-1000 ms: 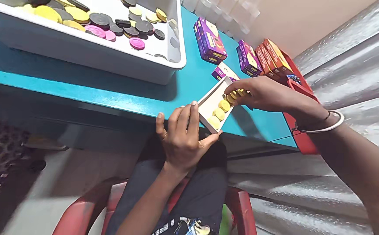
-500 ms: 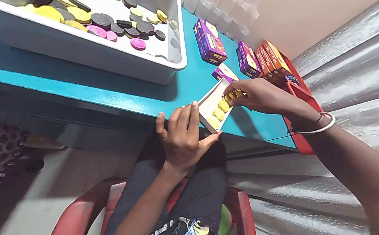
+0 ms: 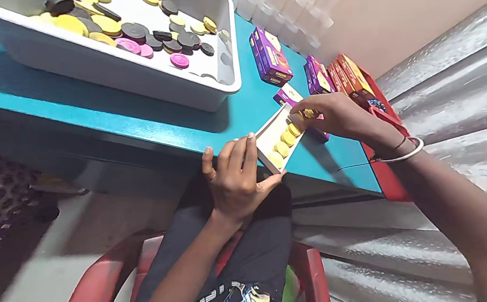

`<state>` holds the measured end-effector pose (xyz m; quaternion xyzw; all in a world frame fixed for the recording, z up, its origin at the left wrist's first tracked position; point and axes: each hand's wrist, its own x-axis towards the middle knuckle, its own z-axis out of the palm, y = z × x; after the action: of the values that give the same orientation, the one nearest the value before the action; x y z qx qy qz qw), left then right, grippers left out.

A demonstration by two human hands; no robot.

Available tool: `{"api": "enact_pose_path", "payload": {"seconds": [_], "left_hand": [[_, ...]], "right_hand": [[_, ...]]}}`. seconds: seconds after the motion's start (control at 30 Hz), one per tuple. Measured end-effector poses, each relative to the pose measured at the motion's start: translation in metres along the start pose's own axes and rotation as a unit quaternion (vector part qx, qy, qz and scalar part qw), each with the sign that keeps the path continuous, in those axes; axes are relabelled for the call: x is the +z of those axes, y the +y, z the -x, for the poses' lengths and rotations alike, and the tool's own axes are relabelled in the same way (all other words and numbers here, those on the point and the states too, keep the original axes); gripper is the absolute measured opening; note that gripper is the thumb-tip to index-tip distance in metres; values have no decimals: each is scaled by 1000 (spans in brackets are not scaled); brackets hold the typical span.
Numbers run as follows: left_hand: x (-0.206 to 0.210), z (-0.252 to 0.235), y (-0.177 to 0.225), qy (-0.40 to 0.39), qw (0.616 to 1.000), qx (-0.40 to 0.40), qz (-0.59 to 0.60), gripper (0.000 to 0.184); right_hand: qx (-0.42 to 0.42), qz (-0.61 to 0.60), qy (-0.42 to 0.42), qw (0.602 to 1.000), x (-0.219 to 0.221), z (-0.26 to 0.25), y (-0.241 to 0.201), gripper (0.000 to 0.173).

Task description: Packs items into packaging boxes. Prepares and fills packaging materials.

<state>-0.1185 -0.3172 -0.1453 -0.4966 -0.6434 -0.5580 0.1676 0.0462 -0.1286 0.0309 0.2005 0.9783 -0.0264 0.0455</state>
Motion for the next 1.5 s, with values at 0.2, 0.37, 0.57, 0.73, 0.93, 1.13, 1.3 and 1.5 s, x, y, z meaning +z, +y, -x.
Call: {"api": "enact_pose_path", "payload": {"seconds": [0.2,0.37,0.57,0.73,0.93,1.13,1.3,1.5], "left_hand": [[-1,0,1,-3,1000,-2,5,88],[0,0,1,1,1000,-3,6,89],[1,0,2,-2,1000,-4,4,88],[1,1,3,-6,1000,-3,6,87],[2,1,3,-4,1000,-2,0,88],[2,1,5,-7,1000,-1,3,87],[2,1,5,-7,1000,-1,4,87],[2,1,5,-6,1000,-2,7,88]], "right_hand": [[-18,14,-7,1000,-1,-6,-3,24],[-25,-21,8,999,1,-11,0,23],[-24,-4,-22,999,1,-14,9,23],[-34,24,-46,998,1,-14,8,24],[-10,26,-73,997,-8,-14,3,29],[-4,19,-100,995,-6,-12,0,30],[2,40,-104,994,-5,-8,4,27],[-15,53,-113,992,-10,-8,7,19]]}}
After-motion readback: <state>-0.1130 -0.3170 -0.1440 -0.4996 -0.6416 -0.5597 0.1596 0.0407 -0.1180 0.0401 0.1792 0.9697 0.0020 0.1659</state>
